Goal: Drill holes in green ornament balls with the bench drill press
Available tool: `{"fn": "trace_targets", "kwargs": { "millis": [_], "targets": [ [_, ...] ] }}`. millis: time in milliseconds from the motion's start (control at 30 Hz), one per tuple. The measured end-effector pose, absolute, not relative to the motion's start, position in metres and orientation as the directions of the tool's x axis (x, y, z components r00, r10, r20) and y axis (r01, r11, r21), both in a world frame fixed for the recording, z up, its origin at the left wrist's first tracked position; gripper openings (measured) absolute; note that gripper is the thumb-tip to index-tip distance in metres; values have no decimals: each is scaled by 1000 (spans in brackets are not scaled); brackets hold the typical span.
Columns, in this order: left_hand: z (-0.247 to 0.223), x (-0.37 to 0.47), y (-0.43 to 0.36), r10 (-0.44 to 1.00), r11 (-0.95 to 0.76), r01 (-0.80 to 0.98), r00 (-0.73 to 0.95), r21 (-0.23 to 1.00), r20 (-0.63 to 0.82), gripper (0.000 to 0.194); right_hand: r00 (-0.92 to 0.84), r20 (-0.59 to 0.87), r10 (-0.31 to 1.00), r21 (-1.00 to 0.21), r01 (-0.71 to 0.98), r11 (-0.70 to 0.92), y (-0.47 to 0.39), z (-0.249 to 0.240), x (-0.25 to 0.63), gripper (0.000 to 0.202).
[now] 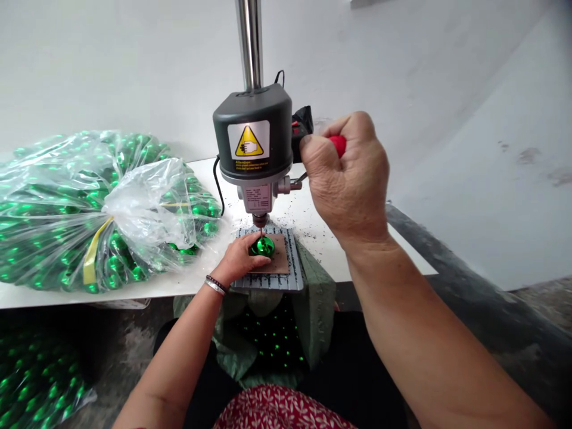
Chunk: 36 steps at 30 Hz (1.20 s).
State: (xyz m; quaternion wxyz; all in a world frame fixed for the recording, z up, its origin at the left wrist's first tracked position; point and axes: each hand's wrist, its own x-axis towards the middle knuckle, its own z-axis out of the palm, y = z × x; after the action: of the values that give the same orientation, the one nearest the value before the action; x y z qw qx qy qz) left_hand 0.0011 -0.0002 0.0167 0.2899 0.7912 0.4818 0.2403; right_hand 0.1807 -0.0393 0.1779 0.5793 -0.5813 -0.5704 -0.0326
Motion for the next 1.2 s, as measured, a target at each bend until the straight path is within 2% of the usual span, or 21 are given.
{"fn": "trace_targets", "kwargs": {
  "millis": [200, 567, 867, 1200],
  "targets": [
    [4, 3, -5, 925, -319, 570, 360, 757, 119, 66, 363, 713, 601, -647, 671, 363, -45, 172, 179, 24],
    [5, 8, -13, 958, -260, 684, 274, 682, 90, 65, 390, 718, 576, -646, 681, 345, -63, 150, 178, 22],
    [3, 6, -13, 952, -274, 683, 295, 677, 88, 62, 407, 757, 512, -610, 722, 328, -69, 136, 174, 17],
    [2, 6, -15, 956, -258, 695, 285, 671, 72, 61, 342, 875, 344, -463, 797, 388, -72, 92, 172, 12]
  ]
}}
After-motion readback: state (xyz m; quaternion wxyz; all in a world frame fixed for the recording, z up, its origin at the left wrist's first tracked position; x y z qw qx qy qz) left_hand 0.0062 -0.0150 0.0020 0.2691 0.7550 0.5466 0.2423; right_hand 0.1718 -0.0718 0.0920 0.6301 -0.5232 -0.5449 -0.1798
